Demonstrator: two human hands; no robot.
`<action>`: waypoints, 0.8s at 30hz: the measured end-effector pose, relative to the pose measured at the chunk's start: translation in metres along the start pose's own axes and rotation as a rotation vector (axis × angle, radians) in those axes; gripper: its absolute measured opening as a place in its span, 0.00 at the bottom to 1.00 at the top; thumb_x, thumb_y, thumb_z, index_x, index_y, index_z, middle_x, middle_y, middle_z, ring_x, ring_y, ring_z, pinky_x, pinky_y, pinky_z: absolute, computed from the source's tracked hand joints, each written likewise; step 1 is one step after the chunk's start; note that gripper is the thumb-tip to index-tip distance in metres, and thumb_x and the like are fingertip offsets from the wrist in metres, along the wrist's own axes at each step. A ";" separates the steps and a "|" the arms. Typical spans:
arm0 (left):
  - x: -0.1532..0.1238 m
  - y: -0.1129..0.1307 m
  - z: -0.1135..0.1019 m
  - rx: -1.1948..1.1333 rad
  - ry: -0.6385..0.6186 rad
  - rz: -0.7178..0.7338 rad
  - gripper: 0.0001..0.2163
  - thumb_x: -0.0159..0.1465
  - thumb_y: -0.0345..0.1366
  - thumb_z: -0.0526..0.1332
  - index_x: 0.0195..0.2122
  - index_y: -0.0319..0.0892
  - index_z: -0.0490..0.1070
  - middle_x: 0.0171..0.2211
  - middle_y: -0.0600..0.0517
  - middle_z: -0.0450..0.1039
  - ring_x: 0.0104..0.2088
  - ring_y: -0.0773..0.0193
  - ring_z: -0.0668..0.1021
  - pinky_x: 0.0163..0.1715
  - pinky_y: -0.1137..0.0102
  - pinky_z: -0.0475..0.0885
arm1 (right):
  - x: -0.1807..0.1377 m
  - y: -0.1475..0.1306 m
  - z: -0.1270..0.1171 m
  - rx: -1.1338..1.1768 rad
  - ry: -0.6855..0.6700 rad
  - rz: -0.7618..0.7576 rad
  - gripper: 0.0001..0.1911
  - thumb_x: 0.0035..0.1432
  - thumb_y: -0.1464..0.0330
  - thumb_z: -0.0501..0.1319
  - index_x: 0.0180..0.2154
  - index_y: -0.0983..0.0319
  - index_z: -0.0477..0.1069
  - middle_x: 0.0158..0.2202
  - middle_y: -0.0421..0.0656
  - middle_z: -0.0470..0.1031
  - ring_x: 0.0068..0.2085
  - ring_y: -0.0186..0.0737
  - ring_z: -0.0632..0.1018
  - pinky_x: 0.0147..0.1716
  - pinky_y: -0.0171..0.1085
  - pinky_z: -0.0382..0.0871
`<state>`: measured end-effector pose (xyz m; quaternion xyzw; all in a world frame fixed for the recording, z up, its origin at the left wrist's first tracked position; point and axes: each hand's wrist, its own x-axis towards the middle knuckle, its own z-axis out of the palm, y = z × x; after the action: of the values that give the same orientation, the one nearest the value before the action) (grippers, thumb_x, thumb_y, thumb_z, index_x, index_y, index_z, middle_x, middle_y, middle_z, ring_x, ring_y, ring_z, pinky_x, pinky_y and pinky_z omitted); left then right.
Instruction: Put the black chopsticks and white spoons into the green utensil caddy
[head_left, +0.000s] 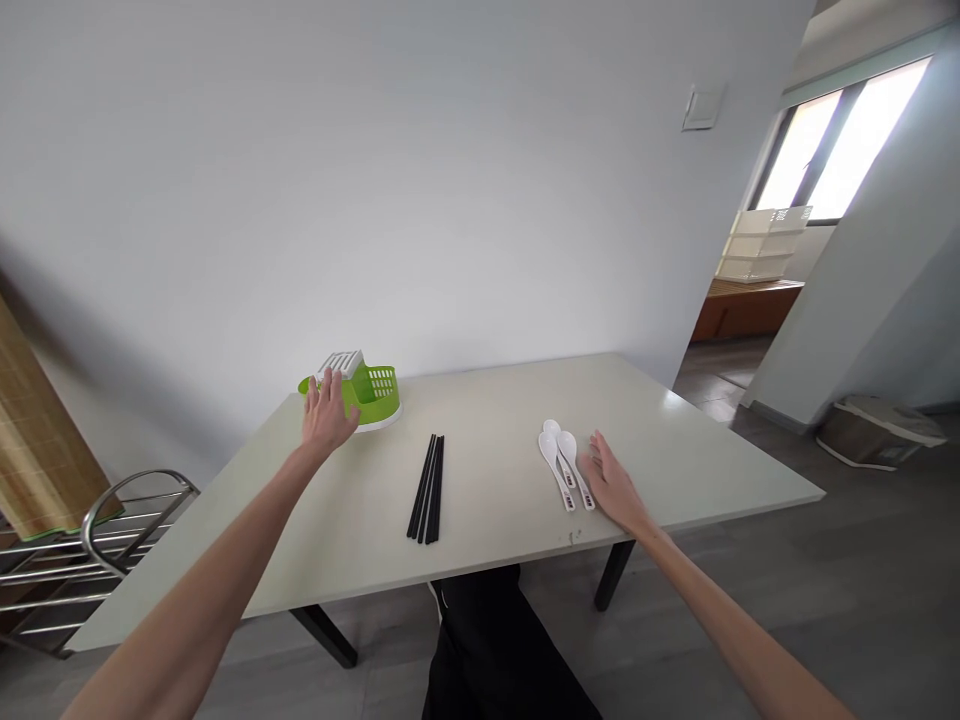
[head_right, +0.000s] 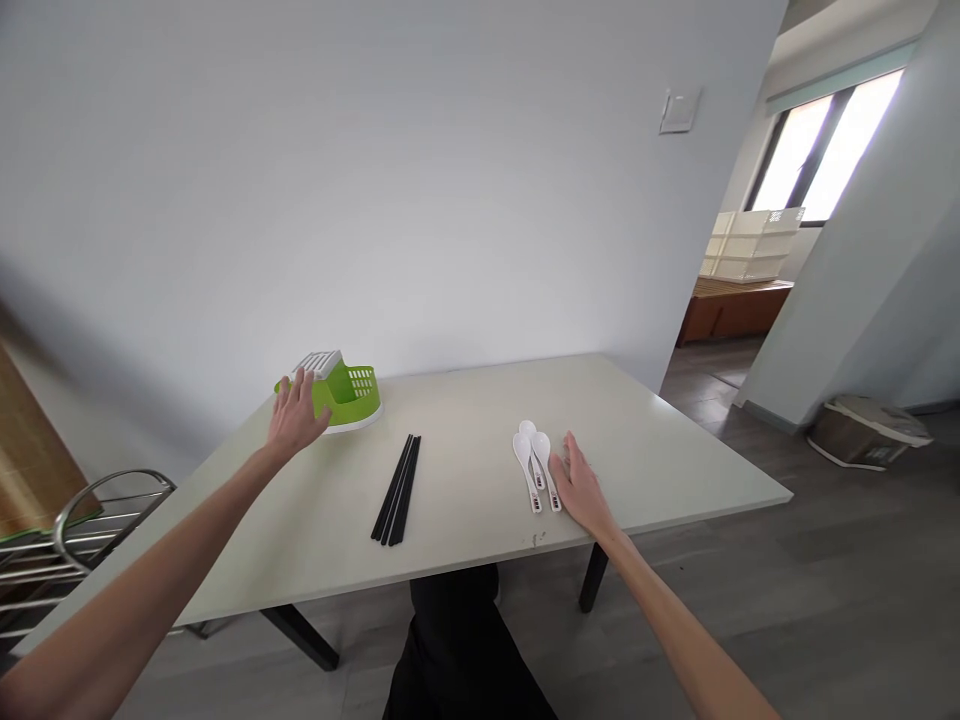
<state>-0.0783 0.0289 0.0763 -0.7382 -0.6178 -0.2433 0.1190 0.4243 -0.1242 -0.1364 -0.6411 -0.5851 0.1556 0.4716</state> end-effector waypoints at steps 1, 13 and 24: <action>0.004 -0.001 0.000 -0.002 -0.007 -0.020 0.40 0.65 0.41 0.56 0.76 0.31 0.45 0.78 0.36 0.39 0.76 0.30 0.42 0.71 0.37 0.50 | 0.001 0.001 0.000 -0.012 -0.004 -0.003 0.40 0.73 0.46 0.46 0.77 0.50 0.37 0.74 0.50 0.59 0.70 0.57 0.68 0.66 0.60 0.66; 0.039 -0.005 0.009 -0.020 -0.065 -0.116 0.42 0.58 0.37 0.59 0.74 0.31 0.49 0.77 0.37 0.44 0.74 0.25 0.47 0.70 0.39 0.51 | -0.001 -0.007 -0.001 -0.079 -0.036 0.020 0.40 0.72 0.45 0.45 0.77 0.52 0.38 0.75 0.49 0.57 0.73 0.55 0.63 0.67 0.59 0.65; 0.043 0.039 0.012 0.001 -0.124 0.028 0.41 0.56 0.32 0.60 0.73 0.42 0.54 0.75 0.43 0.54 0.71 0.39 0.61 0.66 0.48 0.64 | -0.002 -0.014 -0.003 -0.069 -0.058 0.051 0.40 0.72 0.45 0.45 0.77 0.52 0.41 0.76 0.48 0.55 0.73 0.56 0.63 0.68 0.59 0.64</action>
<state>-0.0333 0.0634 0.0929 -0.7604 -0.6136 -0.1951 0.0845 0.4177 -0.1294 -0.1250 -0.6669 -0.5870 0.1659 0.4279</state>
